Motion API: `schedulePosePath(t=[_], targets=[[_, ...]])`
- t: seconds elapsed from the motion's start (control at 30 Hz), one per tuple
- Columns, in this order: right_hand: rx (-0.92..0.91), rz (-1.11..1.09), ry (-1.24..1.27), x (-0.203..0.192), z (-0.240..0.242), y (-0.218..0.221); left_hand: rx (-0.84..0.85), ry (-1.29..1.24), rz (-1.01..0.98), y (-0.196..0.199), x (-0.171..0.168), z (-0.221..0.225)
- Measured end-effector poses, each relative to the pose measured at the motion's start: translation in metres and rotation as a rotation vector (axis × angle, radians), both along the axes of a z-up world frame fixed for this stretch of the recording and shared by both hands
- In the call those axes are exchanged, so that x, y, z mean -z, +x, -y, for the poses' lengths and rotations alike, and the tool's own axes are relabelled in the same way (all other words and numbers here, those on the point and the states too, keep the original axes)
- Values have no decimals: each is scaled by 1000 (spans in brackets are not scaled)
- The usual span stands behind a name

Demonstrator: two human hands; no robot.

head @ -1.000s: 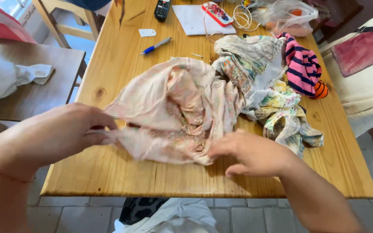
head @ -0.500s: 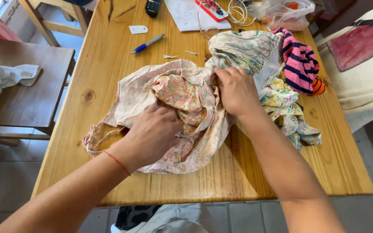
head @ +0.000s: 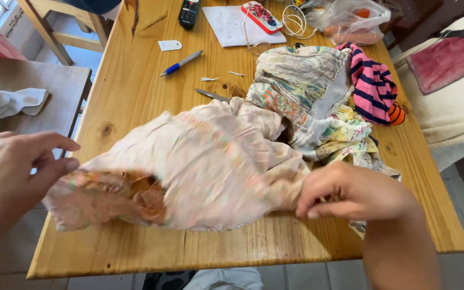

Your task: Using a small tool to carefully remove a tag or loose threads from a floral garment on a wooden table

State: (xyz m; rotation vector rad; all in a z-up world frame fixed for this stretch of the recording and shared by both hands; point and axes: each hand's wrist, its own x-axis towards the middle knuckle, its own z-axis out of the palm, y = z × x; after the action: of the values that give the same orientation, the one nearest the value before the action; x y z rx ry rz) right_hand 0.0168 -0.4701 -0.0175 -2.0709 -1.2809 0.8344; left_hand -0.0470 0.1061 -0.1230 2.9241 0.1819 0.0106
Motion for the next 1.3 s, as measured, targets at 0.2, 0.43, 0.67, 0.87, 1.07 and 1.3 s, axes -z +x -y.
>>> schedulePosePath(t=[0.2,0.43,0.67,0.87,1.07,1.3], targets=[[605,600,195,62,-88,121,206,-251,106,23,-33,112],[884,597,-711,74,-77,176,495,-182,128,40,31,159],[992,760,-1061,103,-9,198,636,-191,251,48,63,153],[596,952,-230,135,-66,222,584,-451,199,66,57,148],[406,821,-266,145,-118,222,635,-632,226,91,43,121],[354,795,-381,142,-140,224,315,-714,545,78,28,82]])
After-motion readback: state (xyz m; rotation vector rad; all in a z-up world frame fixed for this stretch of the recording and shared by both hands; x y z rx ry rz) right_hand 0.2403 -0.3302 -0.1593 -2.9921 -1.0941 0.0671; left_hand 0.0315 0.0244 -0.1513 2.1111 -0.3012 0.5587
